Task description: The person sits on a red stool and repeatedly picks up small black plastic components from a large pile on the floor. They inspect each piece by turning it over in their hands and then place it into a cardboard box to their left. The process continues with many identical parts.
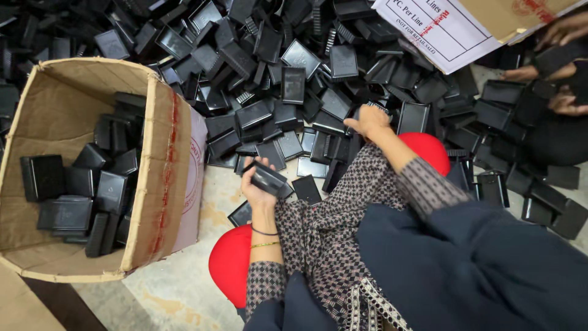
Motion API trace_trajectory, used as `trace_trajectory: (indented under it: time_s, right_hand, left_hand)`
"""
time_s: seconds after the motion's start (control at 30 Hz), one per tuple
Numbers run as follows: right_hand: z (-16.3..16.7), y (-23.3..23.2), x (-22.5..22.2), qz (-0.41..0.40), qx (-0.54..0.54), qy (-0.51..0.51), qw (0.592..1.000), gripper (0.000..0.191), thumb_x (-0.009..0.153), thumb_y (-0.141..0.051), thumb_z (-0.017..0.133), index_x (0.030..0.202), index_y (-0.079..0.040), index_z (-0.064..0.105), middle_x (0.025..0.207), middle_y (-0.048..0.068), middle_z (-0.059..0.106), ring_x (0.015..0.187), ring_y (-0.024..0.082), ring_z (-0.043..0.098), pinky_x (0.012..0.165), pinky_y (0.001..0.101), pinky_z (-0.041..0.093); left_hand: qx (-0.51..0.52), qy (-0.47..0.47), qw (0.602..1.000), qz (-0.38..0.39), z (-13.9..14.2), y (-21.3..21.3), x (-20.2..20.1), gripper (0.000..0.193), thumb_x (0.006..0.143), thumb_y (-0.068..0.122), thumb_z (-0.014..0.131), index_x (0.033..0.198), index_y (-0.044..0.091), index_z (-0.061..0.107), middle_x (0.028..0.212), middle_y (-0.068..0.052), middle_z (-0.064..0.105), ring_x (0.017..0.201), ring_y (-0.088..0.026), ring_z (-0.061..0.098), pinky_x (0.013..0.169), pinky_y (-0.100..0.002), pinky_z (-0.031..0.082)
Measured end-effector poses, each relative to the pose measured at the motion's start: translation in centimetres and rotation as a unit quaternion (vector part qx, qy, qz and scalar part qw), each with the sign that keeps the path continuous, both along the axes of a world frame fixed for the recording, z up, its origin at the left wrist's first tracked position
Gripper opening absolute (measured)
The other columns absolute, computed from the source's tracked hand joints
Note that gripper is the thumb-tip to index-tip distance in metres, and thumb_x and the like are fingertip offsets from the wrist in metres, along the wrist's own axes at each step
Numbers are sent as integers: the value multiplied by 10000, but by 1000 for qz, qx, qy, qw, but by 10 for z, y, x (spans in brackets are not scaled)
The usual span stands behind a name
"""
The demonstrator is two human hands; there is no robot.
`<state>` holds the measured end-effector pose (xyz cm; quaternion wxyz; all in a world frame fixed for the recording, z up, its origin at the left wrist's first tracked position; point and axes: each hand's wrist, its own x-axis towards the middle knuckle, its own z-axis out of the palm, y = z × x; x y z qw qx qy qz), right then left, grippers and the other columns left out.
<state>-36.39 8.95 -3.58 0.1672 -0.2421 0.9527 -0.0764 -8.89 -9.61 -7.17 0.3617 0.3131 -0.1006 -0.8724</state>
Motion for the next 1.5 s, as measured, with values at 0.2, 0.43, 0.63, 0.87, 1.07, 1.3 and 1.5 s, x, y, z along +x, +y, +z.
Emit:
trace_trajectory:
  time_s: [0.2, 0.43, 0.63, 0.87, 1.07, 1.3, 1.5]
  right_hand:
    - [17, -8, 16, -43, -63, 41, 996, 448, 763, -231, 739, 1122, 14, 628, 1079, 255, 716, 998, 434, 690, 860, 495, 556]
    - [60, 17, 87, 255, -277, 112, 920, 349, 842, -199, 764, 1113, -17, 643, 1004, 196, 678, 955, 418, 662, 853, 507, 524]
    - [90, 27, 127, 256, -476, -158, 826, 479, 843, -194, 839, 1252, -41, 644, 1228, 101, 640, 1123, 205, 623, 964, 322, 509]
    - [112, 25, 153, 132, -511, -320, 787, 541, 857, -192, 841, 1346, -52, 659, 1117, 71, 672, 995, 130, 630, 889, 289, 536]
    - [119, 27, 165, 234, -528, -45, 815, 562, 781, -194, 894, 1284, -34, 698, 1246, 180, 695, 1139, 238, 688, 978, 348, 541]
    - [115, 31, 164, 234, -533, -103, 806, 527, 810, -197, 875, 1284, -46, 704, 1275, 192, 709, 1181, 263, 701, 1029, 355, 535]
    - [100, 32, 165, 228, -528, -85, 814, 551, 795, -204, 889, 1291, -49, 705, 1299, 224, 682, 1190, 306, 698, 1029, 361, 533]
  left_hand:
    - [-56, -99, 992, -64, -2, 9, 2, 301, 827, 97, 627, 1126, 73, 608, 1040, -130, 725, 895, -290, 728, 742, -420, 584]
    - [-212, -188, 932, -227, 21, 55, -26, 371, 946, 414, 711, 1078, 68, 720, 914, -42, 698, 728, -117, 629, 619, -272, 517]
    - [-221, -71, 959, -162, 60, 83, -41, 413, 1004, 411, 687, 1146, 24, 666, 1042, -55, 698, 911, -153, 659, 816, -310, 540]
    - [-221, -63, 972, -40, 98, 70, -26, 800, 1048, 634, 231, 1424, 20, 579, 1248, -97, 649, 1156, -202, 606, 1065, -331, 467]
    - [-249, -108, 962, 3, 109, 84, -29, 795, 1067, 619, 253, 1350, -27, 619, 1251, -93, 661, 1162, -193, 608, 1067, -325, 467]
    - [-278, -119, 953, 12, 122, 79, -26, 806, 1068, 618, 230, 1339, -33, 621, 1245, -111, 680, 1148, -197, 624, 1065, -322, 471]
    - [-306, -99, 947, -3, 116, 97, -30, 638, 1040, 478, 437, 1424, -19, 549, 1291, -101, 649, 1174, -178, 611, 1039, -296, 477]
